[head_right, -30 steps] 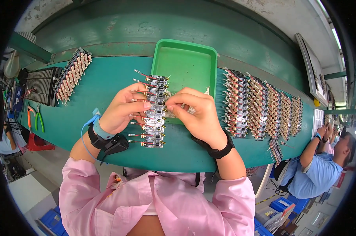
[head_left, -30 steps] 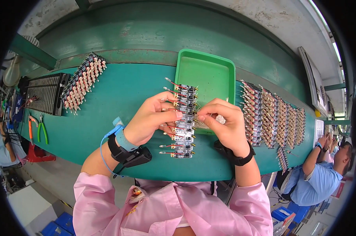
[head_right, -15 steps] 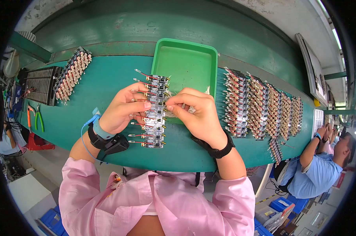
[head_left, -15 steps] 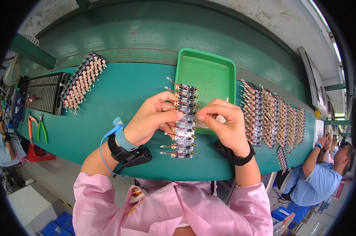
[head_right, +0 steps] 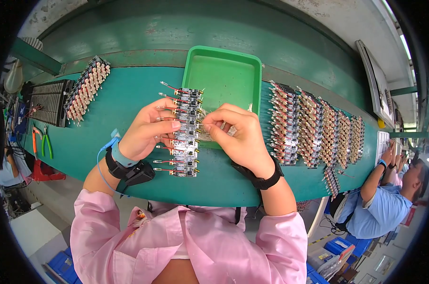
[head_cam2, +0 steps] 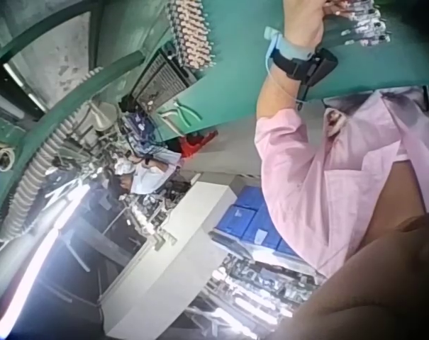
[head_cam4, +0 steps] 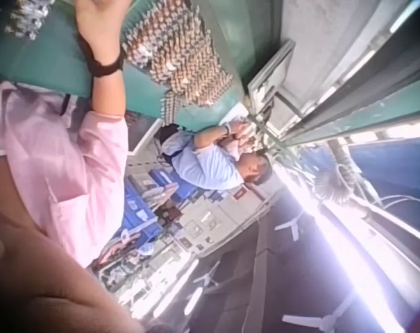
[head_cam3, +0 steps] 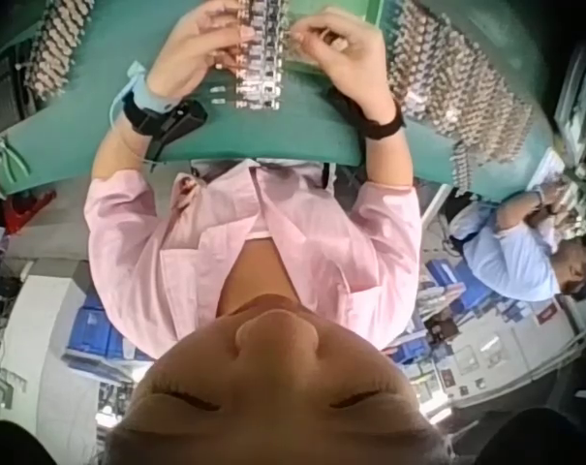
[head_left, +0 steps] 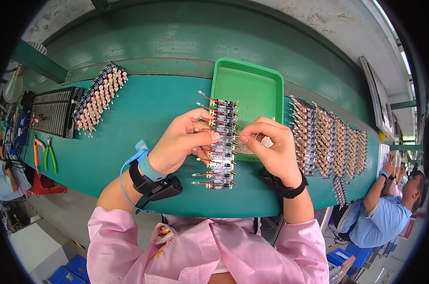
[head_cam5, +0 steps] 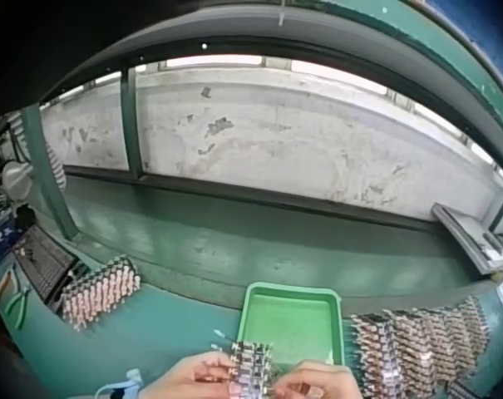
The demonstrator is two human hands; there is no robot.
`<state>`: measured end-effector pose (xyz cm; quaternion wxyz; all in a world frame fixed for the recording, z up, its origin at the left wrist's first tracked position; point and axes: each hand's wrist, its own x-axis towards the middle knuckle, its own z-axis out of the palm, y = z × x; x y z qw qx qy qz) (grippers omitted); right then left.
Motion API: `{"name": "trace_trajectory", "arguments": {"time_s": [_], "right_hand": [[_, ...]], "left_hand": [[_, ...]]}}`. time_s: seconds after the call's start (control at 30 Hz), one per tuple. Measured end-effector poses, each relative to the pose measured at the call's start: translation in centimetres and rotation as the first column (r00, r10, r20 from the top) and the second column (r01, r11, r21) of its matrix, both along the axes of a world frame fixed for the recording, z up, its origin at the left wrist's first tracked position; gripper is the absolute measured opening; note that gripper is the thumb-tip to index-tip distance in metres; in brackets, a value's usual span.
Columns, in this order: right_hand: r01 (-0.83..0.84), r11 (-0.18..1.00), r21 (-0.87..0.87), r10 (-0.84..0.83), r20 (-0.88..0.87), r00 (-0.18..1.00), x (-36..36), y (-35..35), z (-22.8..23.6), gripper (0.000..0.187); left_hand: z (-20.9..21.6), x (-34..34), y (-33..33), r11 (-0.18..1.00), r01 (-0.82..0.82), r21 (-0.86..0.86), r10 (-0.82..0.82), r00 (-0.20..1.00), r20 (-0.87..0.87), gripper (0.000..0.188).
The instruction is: The person picks up a circuit board strip and inserts small components into it by hand, then places the strip onto the table and picks up another strip to repeat the process.
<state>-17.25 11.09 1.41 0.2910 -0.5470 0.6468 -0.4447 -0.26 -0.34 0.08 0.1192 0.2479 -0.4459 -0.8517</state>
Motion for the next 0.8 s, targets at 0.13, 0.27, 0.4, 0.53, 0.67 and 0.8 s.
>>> {"name": "trace_trajectory", "arguments": {"time_s": [0.13, 0.27, 0.4, 0.53, 0.67, 0.8], "right_hand": [[0.010, 1.000, -0.008, -0.010, -0.011, 1.000, -0.05, -0.13, -0.27, 0.007], [-0.002, 0.999, -0.036, 0.001, -0.015, 1.000, 0.11, -0.23, -0.32, 0.008], [-0.001, 0.998, -0.065, -0.004, -0.076, 0.997, 0.20, -0.15, -0.17, 0.008], [0.019, 0.996, -0.086, -0.026, -0.086, 0.996, 0.08, -0.10, -0.30, 0.009], [0.079, 0.990, -0.121, -0.084, -0.039, 0.996, -0.29, -0.10, -0.57, 0.010], [0.012, 0.992, -0.124, -0.033, -0.168, 0.985, 0.18, -0.05, -0.34, 0.011]], "left_hand": [[-0.41, -0.04, 0.04, 1.000, 0.011, -0.013, -0.011, 1.000, -0.017, 0.022], [-0.17, -0.13, -0.01, 0.997, 0.077, -0.004, -0.077, 0.997, -0.023, 0.024], [-0.20, -0.08, -0.07, 0.996, 0.084, -0.028, -0.084, 0.996, -0.005, 0.023], [-0.22, -0.03, -0.11, 0.996, 0.081, -0.020, -0.082, 0.996, -0.035, 0.020], [-0.21, 0.01, -0.19, 1.000, -0.001, -0.016, 0.000, 1.000, -0.018, 0.020], [-0.61, -0.06, -0.10, 0.999, -0.044, -0.010, 0.044, 0.999, -0.001, 0.020]]}}
